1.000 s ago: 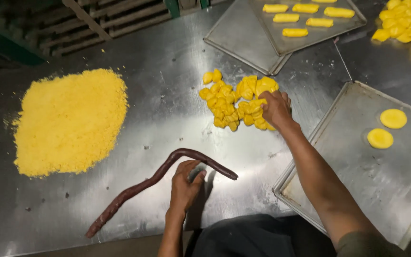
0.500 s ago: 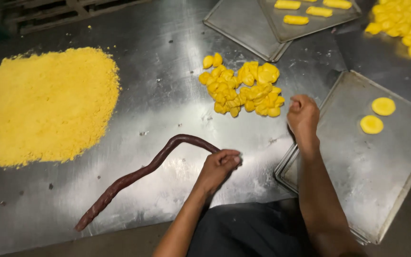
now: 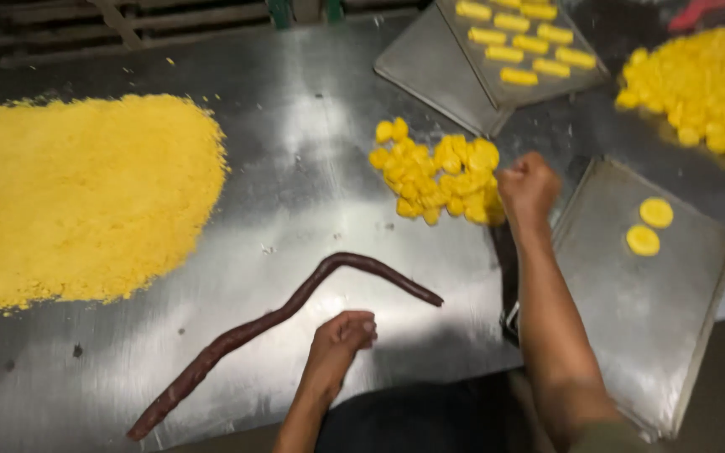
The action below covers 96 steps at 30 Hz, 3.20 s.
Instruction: Prepare and shape pieces of yellow and brown dough for baking.
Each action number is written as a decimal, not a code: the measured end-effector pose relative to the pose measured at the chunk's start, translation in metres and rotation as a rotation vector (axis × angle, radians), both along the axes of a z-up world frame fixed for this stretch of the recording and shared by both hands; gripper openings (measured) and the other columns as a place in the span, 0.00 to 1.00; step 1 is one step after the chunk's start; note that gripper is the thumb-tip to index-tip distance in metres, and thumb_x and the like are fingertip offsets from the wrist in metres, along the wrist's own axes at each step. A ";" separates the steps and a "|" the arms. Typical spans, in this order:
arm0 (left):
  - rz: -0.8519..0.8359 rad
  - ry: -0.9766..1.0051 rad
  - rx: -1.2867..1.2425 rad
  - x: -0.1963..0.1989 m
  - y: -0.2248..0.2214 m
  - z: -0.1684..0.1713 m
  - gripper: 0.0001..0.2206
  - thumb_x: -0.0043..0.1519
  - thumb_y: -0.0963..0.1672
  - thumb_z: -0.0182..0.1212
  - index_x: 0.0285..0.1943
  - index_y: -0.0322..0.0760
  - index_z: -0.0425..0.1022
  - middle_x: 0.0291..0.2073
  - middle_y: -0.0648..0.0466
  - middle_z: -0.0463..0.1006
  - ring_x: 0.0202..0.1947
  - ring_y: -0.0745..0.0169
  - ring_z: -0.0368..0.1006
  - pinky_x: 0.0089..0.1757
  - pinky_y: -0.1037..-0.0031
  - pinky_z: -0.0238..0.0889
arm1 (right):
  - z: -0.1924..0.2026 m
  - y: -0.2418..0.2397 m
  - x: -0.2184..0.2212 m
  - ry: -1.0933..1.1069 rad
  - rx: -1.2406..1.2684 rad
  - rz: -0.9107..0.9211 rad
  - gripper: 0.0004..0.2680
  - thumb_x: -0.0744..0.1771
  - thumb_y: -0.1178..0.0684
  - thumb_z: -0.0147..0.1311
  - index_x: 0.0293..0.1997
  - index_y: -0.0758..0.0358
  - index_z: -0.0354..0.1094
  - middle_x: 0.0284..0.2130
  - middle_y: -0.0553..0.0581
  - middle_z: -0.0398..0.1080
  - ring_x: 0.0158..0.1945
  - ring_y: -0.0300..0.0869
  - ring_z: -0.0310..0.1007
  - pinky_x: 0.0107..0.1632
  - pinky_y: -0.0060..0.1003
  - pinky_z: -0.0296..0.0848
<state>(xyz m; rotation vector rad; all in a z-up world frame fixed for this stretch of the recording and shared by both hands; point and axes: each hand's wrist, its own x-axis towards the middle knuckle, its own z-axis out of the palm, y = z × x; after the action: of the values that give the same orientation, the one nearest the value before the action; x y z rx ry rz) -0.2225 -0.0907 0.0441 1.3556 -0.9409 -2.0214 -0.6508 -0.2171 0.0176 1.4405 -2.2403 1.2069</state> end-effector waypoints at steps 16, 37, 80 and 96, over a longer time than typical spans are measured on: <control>-0.247 0.207 0.042 0.040 0.005 -0.010 0.14 0.62 0.44 0.63 0.53 0.31 0.78 0.38 0.53 0.82 0.40 0.64 0.78 0.43 0.73 0.72 | 0.029 0.074 0.024 -0.081 -0.224 0.024 0.02 0.65 0.61 0.59 0.36 0.65 0.76 0.29 0.55 0.75 0.33 0.40 0.74 0.40 0.37 0.74; -0.072 0.215 0.061 -0.100 0.027 -0.016 0.10 0.64 0.41 0.61 0.51 0.29 0.78 0.37 0.50 0.82 0.37 0.63 0.78 0.42 0.72 0.74 | -0.014 0.021 -0.019 -0.143 -0.145 0.251 0.08 0.68 0.60 0.53 0.49 0.65 0.76 0.40 0.64 0.78 0.44 0.50 0.81 0.48 0.40 0.77; -0.028 -0.494 -1.171 -0.329 -0.116 0.040 0.16 0.56 0.41 0.67 0.54 0.34 0.77 0.47 0.40 0.75 0.44 0.42 0.75 0.45 0.59 0.71 | -0.027 0.102 -0.095 -0.583 -0.068 0.276 0.09 0.70 0.64 0.52 0.56 0.72 0.69 0.45 0.60 0.76 0.48 0.41 0.77 0.54 0.31 0.76; 0.261 0.188 -0.460 -0.210 -0.210 0.105 0.03 0.62 0.41 0.65 0.40 0.36 0.77 0.31 0.55 0.76 0.25 0.63 0.74 0.30 0.74 0.70 | -0.015 0.153 -0.049 -0.814 0.039 0.328 0.08 0.68 0.65 0.52 0.52 0.69 0.71 0.42 0.57 0.77 0.47 0.38 0.78 0.53 0.31 0.74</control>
<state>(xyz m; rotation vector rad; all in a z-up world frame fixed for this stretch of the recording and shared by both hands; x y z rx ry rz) -0.4329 -0.3009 0.1488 0.9632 -1.0060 -1.5798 -0.6999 -0.0637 0.0028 1.5584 -2.5499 2.1849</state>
